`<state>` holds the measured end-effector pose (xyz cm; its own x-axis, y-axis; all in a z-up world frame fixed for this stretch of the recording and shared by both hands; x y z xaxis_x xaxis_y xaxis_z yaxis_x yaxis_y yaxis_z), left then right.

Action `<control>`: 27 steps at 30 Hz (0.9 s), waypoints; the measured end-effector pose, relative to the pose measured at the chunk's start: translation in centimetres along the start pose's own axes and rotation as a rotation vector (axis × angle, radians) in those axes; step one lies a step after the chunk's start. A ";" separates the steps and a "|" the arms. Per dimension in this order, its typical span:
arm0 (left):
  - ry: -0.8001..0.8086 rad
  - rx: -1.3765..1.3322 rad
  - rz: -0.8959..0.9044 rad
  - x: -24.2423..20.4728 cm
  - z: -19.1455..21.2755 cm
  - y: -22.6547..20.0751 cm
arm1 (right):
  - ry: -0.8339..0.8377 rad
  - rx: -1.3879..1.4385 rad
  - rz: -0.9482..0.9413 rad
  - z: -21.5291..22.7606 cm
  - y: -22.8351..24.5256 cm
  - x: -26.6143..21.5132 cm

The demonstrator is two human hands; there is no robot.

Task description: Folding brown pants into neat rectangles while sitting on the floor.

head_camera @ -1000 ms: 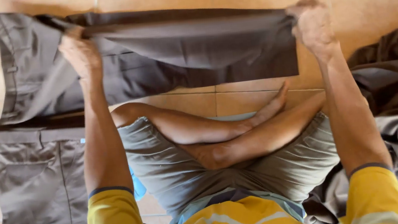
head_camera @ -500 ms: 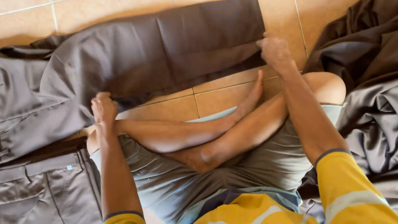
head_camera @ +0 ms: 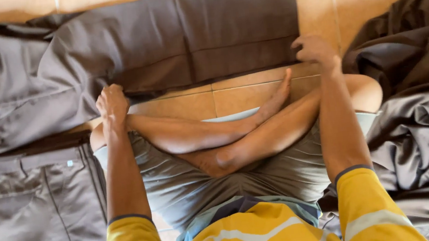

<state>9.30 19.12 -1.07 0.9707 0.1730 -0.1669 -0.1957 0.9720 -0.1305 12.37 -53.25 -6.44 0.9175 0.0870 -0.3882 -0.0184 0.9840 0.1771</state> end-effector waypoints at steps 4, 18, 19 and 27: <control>0.041 0.084 -0.012 -2.6 4.6 -3.8 | -0.144 0.173 -0.324 -0.9 -3.3 1.8; -0.232 0.208 -0.674 -5.6 6.0 -10.7 | -0.084 0.639 -0.531 1.9 -0.1 -1.1; -0.254 0.198 -0.682 -5.8 6.2 -10.9 | -0.131 0.701 -0.527 1.9 -0.3 -1.0; -0.335 -0.037 -0.745 -7.0 9.3 -12.9 | -0.193 0.521 -0.560 1.8 -0.9 -0.7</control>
<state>6.37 6.86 10.92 0.8368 -0.4728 0.2761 0.5189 0.8457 -0.1247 12.45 -54.46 -4.66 0.7889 -0.4757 -0.3891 0.6117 0.6695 0.4215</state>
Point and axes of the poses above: each hand's wrist, its own x-axis towards the middle knuckle, its own z-axis out of the back of the hand, y = z × x, the point moved 4 cm from there along x, towards the middle knuckle, and after that the axes turned 2 degrees about -x, right-handed, at the moved point
